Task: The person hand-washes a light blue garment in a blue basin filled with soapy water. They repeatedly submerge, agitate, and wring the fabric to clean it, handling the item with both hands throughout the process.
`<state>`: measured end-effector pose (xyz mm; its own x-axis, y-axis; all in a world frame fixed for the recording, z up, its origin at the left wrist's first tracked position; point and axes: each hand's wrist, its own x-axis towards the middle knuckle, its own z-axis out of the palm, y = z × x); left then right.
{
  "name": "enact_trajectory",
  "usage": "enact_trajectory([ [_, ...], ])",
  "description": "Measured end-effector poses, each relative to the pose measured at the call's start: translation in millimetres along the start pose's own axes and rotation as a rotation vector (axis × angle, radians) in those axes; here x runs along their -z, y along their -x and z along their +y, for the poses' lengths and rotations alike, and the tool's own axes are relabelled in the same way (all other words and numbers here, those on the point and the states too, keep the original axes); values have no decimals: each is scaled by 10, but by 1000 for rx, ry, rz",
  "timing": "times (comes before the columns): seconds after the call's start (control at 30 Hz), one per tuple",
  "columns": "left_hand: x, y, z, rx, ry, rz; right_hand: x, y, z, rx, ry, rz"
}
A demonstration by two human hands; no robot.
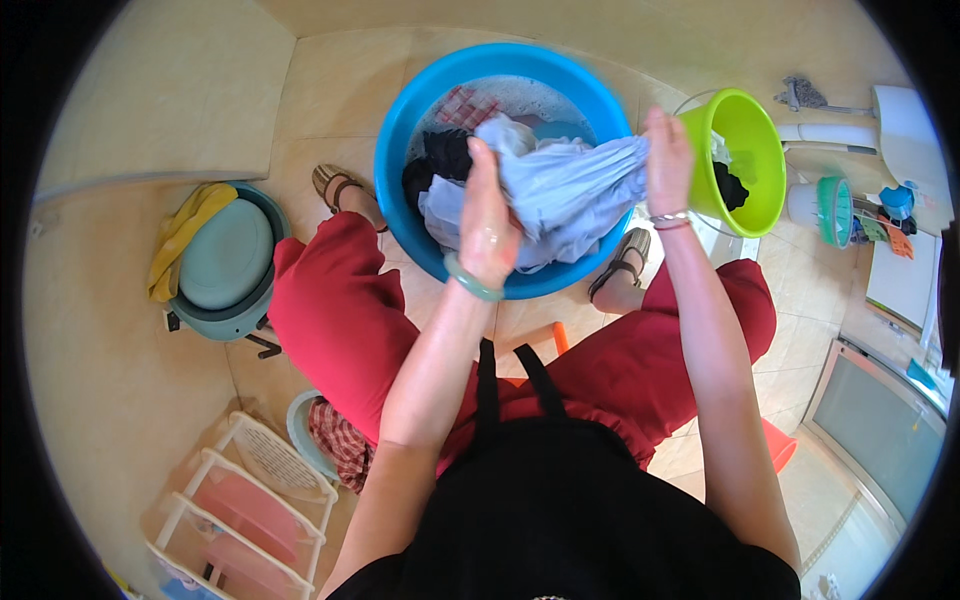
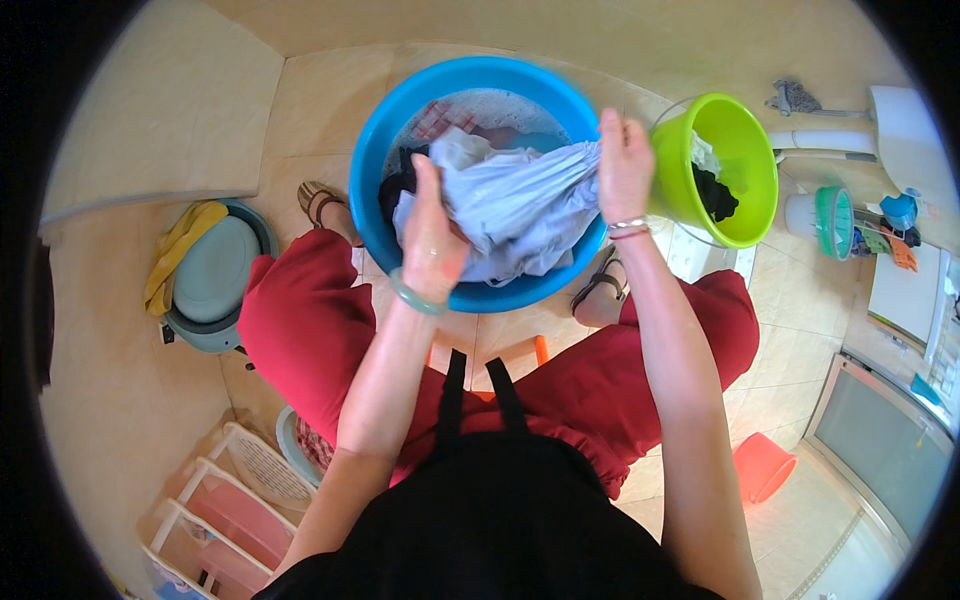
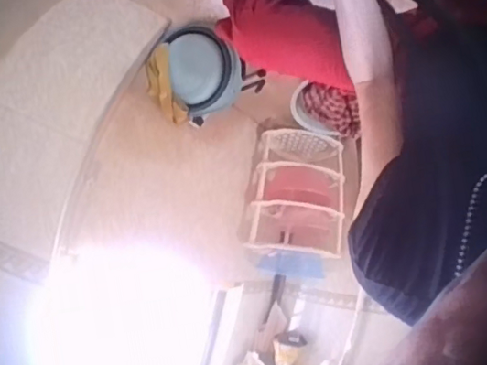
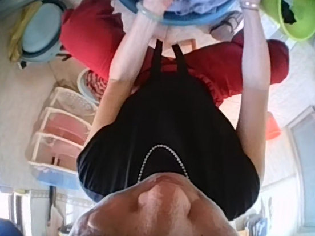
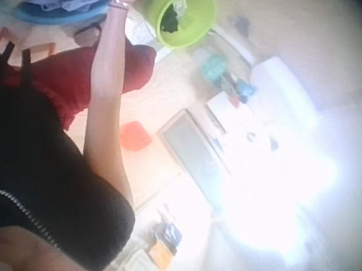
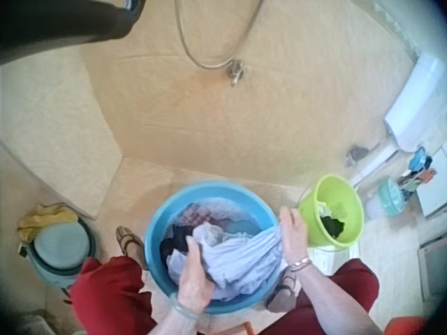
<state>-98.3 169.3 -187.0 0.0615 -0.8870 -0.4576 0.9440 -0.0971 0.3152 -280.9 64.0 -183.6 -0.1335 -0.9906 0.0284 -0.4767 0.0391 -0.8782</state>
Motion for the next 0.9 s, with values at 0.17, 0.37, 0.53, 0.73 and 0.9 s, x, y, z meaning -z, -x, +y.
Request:
enact_trajectory([
  [0.17,210,2,38,-260,-203,278,217,545,-404,161,-344,107],
  [0.37,1488,-121,-483,-134,-246,697,3,1563,1095,-5,377,-474],
  [0.53,1760,-68,-486,-284,-456,838,-206,1424,917,136,401,-324],
  [0.73,1298,-103,-241,-796,-1414,815,-639,1040,899,119,575,-422],
  [0.9,1070,-128,-145,-571,-2030,560,-698,939,922,53,469,-443],
])
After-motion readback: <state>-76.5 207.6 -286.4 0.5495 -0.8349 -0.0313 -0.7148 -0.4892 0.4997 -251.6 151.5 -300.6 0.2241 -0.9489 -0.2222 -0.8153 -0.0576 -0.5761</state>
